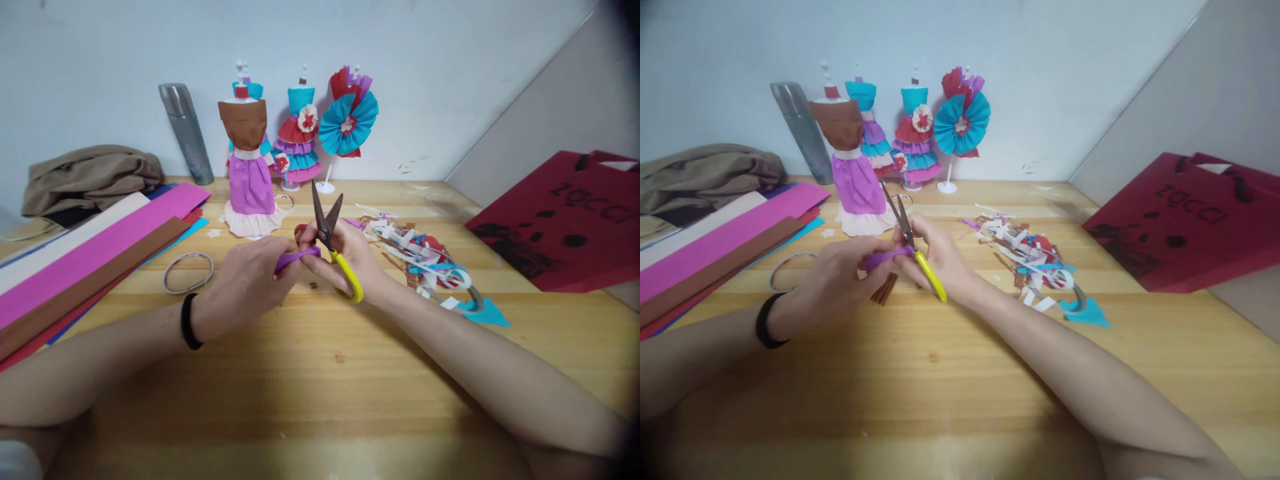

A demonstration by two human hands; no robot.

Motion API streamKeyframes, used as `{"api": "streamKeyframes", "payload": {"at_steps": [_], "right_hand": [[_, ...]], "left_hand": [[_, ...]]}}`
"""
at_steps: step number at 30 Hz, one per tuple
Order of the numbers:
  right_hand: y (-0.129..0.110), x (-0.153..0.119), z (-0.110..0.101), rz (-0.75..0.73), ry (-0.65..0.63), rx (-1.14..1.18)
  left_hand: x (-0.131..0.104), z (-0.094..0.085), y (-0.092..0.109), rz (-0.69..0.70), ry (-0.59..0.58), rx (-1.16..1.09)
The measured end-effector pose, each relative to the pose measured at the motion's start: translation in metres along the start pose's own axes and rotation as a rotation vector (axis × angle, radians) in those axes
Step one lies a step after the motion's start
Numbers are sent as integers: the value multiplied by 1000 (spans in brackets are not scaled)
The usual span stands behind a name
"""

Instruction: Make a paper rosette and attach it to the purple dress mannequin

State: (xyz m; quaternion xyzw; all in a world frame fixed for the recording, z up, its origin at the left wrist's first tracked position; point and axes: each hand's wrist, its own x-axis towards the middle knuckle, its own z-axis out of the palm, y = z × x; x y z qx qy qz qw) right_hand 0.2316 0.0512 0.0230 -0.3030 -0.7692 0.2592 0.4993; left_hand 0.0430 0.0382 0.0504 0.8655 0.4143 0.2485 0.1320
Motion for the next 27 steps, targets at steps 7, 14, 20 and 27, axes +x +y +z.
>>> {"api": "streamKeyframes", "payload": {"at_steps": [7,14,20,27], "right_hand": [[-2,1,3,11,41,4],[1,-2,6,20,69,40],[5,-1,4,79,317,156],[17,-3,-4,-69,231,-241]], "left_hand": [[0,-1,4,-24,-48,53],[3,8,-12,98,103,2],[11,7,-20,137,310,-26],[13,-1,-23,135,377,-34]]}}
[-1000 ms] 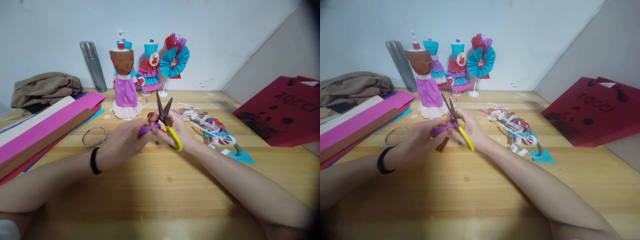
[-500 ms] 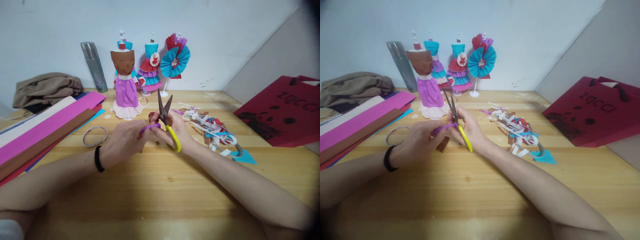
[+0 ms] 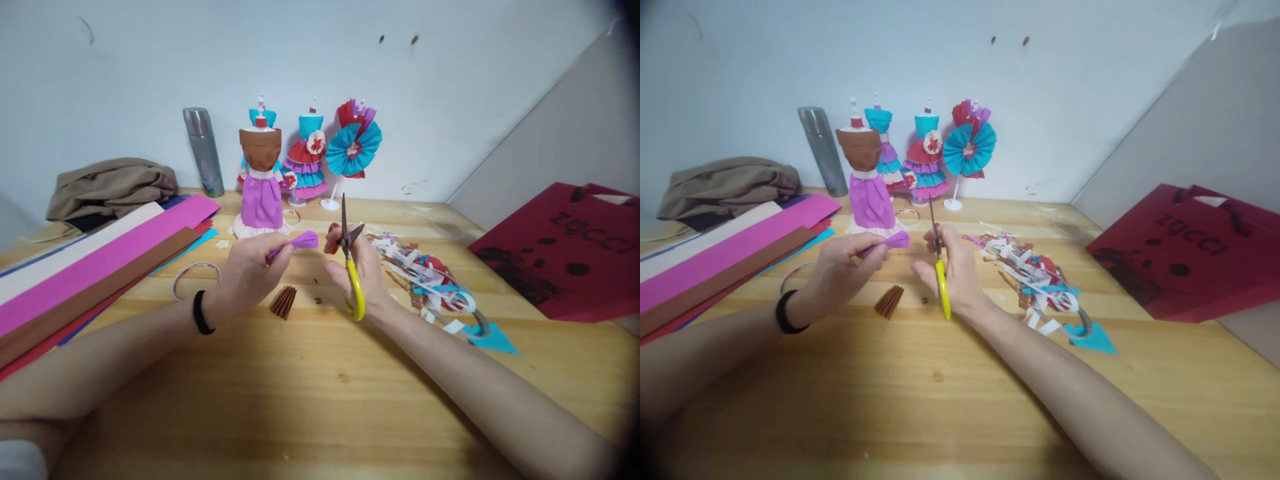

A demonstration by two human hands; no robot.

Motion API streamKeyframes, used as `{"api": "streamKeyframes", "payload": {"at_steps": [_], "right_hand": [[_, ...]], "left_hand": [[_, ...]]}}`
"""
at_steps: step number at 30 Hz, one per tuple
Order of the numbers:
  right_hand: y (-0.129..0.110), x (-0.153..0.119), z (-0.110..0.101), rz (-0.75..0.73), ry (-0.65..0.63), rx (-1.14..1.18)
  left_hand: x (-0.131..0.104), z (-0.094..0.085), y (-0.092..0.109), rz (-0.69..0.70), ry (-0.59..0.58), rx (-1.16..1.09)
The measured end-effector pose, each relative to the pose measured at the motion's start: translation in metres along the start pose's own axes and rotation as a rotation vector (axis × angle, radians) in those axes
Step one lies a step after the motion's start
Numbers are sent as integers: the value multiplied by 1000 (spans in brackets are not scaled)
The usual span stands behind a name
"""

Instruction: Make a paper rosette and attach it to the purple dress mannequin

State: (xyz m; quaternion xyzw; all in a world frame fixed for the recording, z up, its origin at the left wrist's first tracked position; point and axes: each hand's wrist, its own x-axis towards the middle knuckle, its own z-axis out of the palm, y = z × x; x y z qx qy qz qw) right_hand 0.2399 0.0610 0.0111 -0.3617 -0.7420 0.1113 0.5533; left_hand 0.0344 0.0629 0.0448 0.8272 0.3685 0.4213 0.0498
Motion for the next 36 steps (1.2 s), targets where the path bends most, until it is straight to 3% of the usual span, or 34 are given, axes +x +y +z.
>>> {"api": "streamKeyframes", "payload": {"at_steps": [6,11,36], "right_hand": [[-1,-3,0,-113,-66,-409],[1,-5,2,-183,-70,-585],[2,-3,-3,-185,-81,-657]], "left_hand": [[1,-2,0,-8,76,-65],[2,-2,-1,-44,96,-81],[1,3,-4,-98,32,-134]]}}
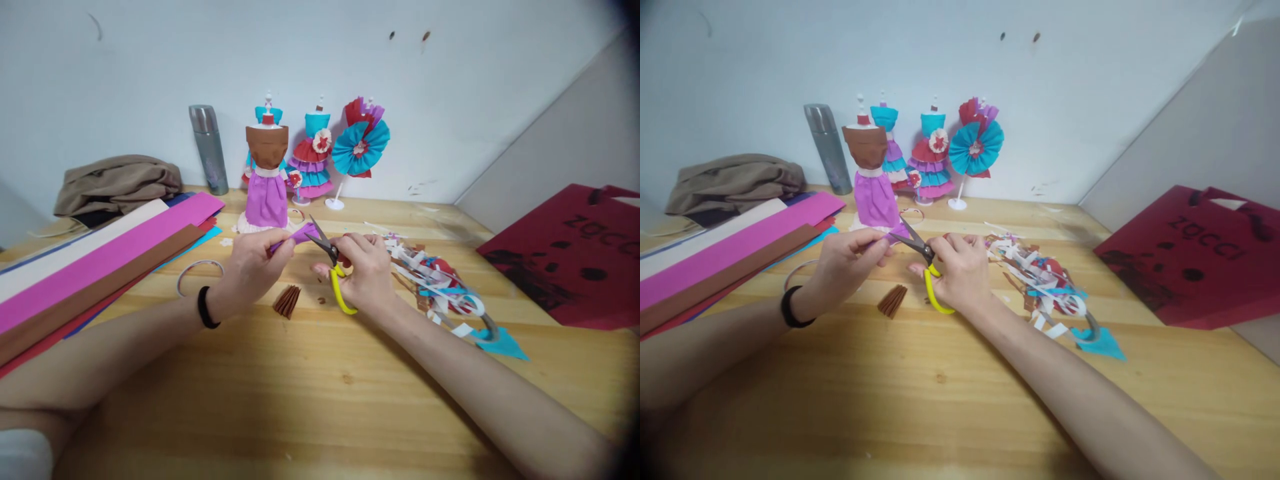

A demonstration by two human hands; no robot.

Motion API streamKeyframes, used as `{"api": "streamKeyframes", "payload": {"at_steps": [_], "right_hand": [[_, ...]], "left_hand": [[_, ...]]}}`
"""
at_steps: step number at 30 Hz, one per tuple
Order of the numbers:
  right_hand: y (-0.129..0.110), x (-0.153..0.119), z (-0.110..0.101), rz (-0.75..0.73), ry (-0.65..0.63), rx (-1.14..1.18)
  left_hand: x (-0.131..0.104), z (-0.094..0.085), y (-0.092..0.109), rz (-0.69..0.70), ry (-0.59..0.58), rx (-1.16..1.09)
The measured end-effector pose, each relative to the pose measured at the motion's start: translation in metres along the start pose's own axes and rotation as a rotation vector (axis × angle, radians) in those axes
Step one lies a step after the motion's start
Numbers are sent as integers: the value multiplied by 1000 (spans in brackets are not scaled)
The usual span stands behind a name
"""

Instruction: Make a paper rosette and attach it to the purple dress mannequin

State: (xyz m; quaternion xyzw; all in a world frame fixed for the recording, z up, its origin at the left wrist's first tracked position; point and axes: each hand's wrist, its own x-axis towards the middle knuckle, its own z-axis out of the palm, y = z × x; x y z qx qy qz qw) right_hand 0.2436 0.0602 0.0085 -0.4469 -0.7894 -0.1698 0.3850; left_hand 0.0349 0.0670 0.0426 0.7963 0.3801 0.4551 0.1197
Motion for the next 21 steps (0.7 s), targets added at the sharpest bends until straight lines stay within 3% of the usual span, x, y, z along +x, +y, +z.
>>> {"api": "streamKeyframes", "payload": {"at_steps": [6,21], "right_hand": [[1,0,-2,46,-55,-1],[4,1,1,31,4,-49]], "left_hand": [[0,0,0,-16,5,9],[-2,0,3,-10,-9,3]]}}
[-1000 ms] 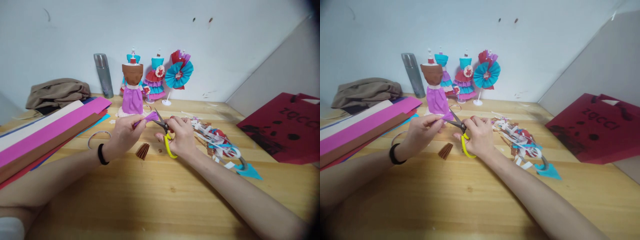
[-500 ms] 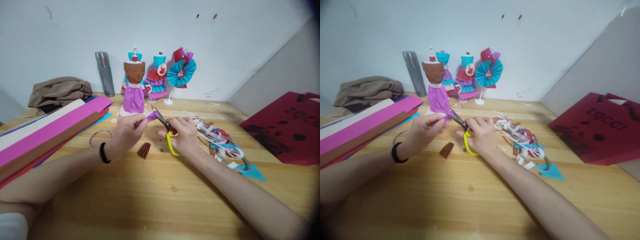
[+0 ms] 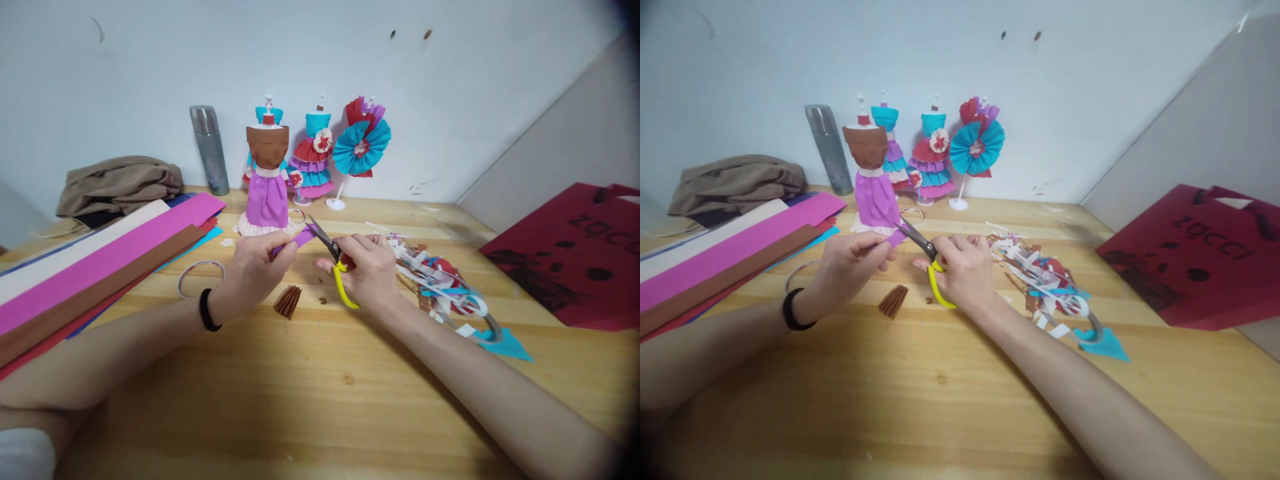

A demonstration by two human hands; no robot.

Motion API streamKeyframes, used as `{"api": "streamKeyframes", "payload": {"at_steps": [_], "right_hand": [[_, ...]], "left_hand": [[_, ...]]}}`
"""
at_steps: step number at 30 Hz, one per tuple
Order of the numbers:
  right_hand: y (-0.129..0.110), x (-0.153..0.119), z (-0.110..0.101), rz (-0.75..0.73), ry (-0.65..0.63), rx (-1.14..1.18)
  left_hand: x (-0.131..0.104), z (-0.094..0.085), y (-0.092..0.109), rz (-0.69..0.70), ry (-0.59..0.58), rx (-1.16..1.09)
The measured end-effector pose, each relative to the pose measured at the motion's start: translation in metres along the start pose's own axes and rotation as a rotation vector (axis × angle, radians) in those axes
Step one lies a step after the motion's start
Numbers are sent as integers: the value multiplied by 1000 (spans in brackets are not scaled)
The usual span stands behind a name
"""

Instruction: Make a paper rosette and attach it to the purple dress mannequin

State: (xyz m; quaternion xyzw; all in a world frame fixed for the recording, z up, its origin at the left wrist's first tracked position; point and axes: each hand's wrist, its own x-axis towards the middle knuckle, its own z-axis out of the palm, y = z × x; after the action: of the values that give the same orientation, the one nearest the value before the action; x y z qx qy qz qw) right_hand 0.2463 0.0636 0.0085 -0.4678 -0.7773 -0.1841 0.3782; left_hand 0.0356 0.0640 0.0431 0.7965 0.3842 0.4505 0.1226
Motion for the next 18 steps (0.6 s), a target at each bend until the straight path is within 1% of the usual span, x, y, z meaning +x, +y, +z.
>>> {"api": "streamKeyframes", "payload": {"at_steps": [8,13,16,18], "right_hand": [[1,0,0,30,-40,2],[0,2,-1,107,-53,114],[0,4,0,154,-76,204],[1,6,1,223,-141,197]], "left_hand": [[-1,0,1,5,-10,-11],[0,0,0,7,-11,5],[1,-2,-4,67,-14,93],[3,-2,-9,148,-2,184]]}}
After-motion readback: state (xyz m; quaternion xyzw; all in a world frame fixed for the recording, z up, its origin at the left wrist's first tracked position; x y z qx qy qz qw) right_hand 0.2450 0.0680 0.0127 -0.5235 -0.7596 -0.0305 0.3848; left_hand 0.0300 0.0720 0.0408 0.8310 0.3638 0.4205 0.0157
